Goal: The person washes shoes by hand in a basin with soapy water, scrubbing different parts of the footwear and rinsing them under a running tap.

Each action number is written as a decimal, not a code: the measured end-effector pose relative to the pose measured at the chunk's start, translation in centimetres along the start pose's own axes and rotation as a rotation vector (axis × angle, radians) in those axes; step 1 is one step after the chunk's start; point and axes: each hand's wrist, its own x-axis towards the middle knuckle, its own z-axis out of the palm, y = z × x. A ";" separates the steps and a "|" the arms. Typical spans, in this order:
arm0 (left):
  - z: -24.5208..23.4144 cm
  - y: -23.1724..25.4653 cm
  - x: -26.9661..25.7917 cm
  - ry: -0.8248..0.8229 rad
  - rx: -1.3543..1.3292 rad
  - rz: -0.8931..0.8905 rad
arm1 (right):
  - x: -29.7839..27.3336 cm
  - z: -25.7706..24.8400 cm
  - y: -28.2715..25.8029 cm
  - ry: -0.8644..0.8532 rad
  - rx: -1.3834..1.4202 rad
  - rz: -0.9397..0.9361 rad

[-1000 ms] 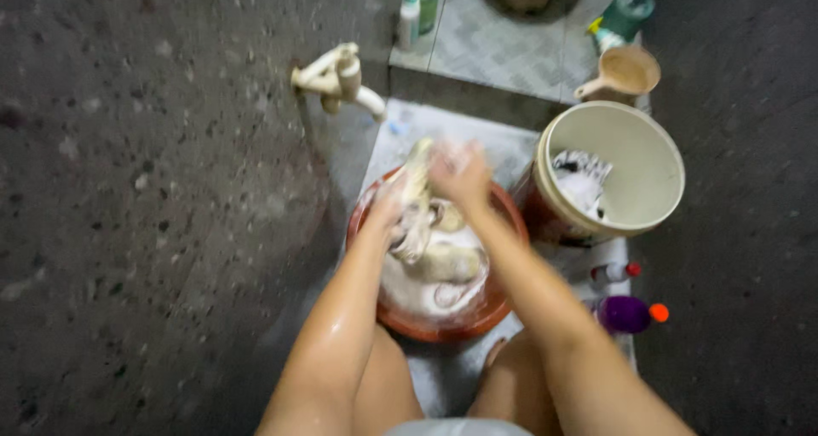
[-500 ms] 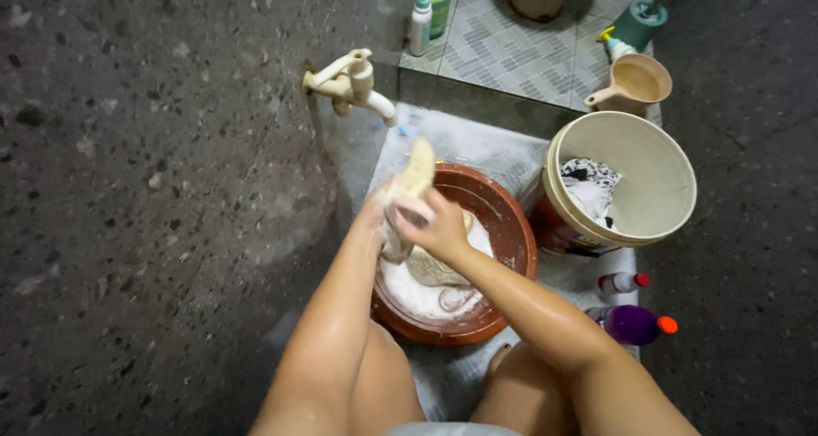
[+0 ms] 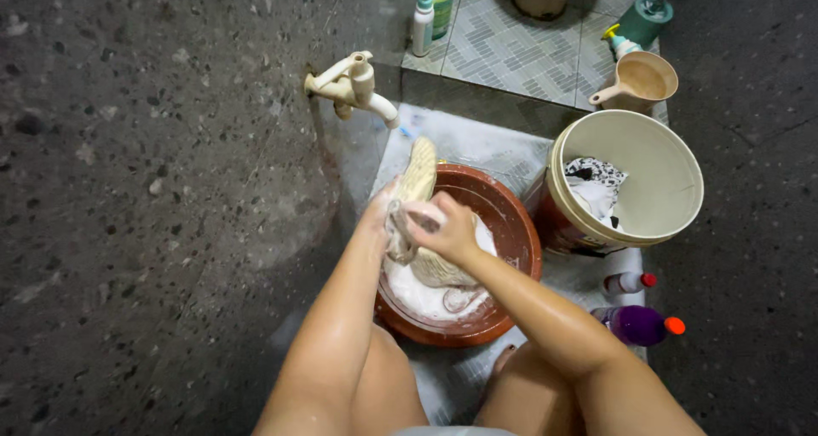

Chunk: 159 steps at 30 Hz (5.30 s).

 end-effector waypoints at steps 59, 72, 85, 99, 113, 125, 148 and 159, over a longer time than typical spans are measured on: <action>-10.9 -6.5 10.2 0.213 1.433 0.649 | 2.1 1.6 6.7 0.419 -0.085 -0.119; -9.3 -6.8 7.6 -0.009 2.042 1.125 | 8.6 -4.0 3.9 0.529 -0.078 0.176; -2.3 -6.5 0.4 0.214 1.973 0.859 | 10.9 -4.3 6.5 0.457 -0.129 0.446; -4.6 -3.5 4.8 0.091 0.941 0.715 | 2.6 -6.4 12.2 0.132 0.778 0.379; 0.8 -4.0 3.3 0.114 1.100 0.490 | 1.4 -9.1 7.2 -0.140 0.596 0.136; 12.8 -4.2 -7.1 0.303 1.704 0.364 | 2.2 -8.4 13.8 0.099 0.648 0.127; 6.9 -3.1 -6.2 0.185 1.896 0.949 | 3.0 -5.1 7.1 0.459 -0.255 -0.377; 5.2 -2.9 -5.3 0.376 1.794 1.144 | 3.8 -4.6 8.0 0.528 -0.032 0.024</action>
